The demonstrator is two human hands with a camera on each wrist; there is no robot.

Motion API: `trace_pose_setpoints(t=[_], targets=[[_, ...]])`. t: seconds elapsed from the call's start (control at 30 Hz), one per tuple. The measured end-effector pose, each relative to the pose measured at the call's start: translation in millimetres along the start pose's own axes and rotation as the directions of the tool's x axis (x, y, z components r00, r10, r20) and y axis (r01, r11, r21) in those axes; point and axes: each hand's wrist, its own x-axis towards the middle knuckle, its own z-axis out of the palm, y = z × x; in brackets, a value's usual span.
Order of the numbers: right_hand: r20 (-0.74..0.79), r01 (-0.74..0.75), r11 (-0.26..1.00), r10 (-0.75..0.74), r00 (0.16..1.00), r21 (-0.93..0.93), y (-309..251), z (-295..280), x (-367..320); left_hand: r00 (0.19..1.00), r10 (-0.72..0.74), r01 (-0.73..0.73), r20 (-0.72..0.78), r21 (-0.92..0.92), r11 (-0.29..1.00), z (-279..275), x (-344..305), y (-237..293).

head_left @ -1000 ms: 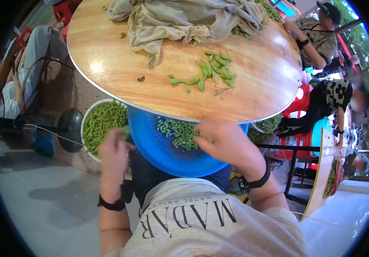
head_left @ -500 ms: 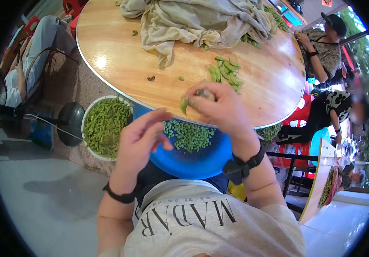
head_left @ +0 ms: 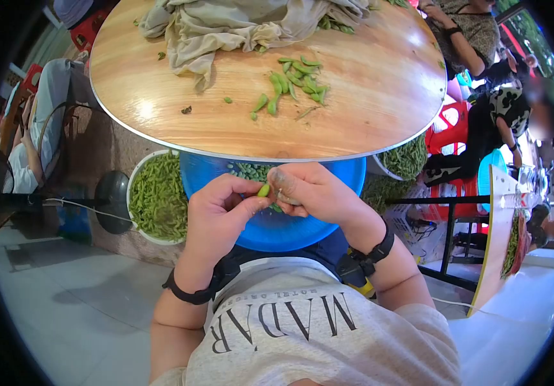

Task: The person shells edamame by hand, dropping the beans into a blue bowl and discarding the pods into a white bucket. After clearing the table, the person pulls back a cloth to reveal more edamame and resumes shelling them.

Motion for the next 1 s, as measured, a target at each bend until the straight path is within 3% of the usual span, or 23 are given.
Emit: trace_pose_setpoints(t=[0.07,0.2,0.3,0.37,0.47,0.6,0.67,0.77,0.9,1.0], targets=[[0.018,-0.037,0.999,0.038,0.999,-0.032,2.9,-2.7,-3.2,0.998,0.062,-0.062,-0.004,-0.046,0.997,5.7,-1.5,-8.8],[0.036,-0.088,0.993,0.091,0.995,-0.08,1.1,-3.2,-6.8,0.99,0.128,-0.138,0.054,0.268,0.953,5.5,-6.0,0.8],[0.003,-0.037,0.995,0.037,0.999,-0.096,8.7,-1.4,-5.4,0.989,0.141,-0.149,0.048,0.353,0.924,7.8,-8.6,5.3],[-0.042,0.072,0.987,-0.079,0.996,-0.141,16.6,2.8,-3.5,0.99,0.136,-0.14,0.037,0.381,0.914,8.2,-9.3,1.8],[-0.086,0.133,0.964,-0.156,0.984,-0.229,18.9,6.5,-4.8,0.997,0.068,-0.062,-0.02,0.225,0.972,13.4,-12.7,-5.5],[-0.112,0.155,0.937,-0.198,0.974,-0.312,21.6,8.6,-3.6,0.99,-0.141,0.141,0.004,-0.118,0.983,11.2,-11.8,-10.3],[-0.109,0.148,0.926,-0.197,0.974,-0.347,22.3,9.7,-4.1,0.981,-0.192,0.195,0.038,-0.25,0.948,6.0,-10.4,-23.3],[-0.071,0.173,0.89,-0.223,0.972,-0.422,21.7,7.9,-5.4,0.948,-0.266,0.319,0.176,-0.526,0.789,-0.4,-4.7,-33.4],[-0.077,0.205,0.714,-0.342,0.937,-0.67,9.4,3.1,-11.1,0.939,-0.299,0.344,0.17,-0.448,0.825,-3.0,-5.5,-26.8],[-0.067,0.348,0.706,-0.488,0.87,-0.617,19.0,10.0,-5.3,0.966,-0.249,0.259,0.074,-0.327,0.909,3.0,-10.1,-22.5]])
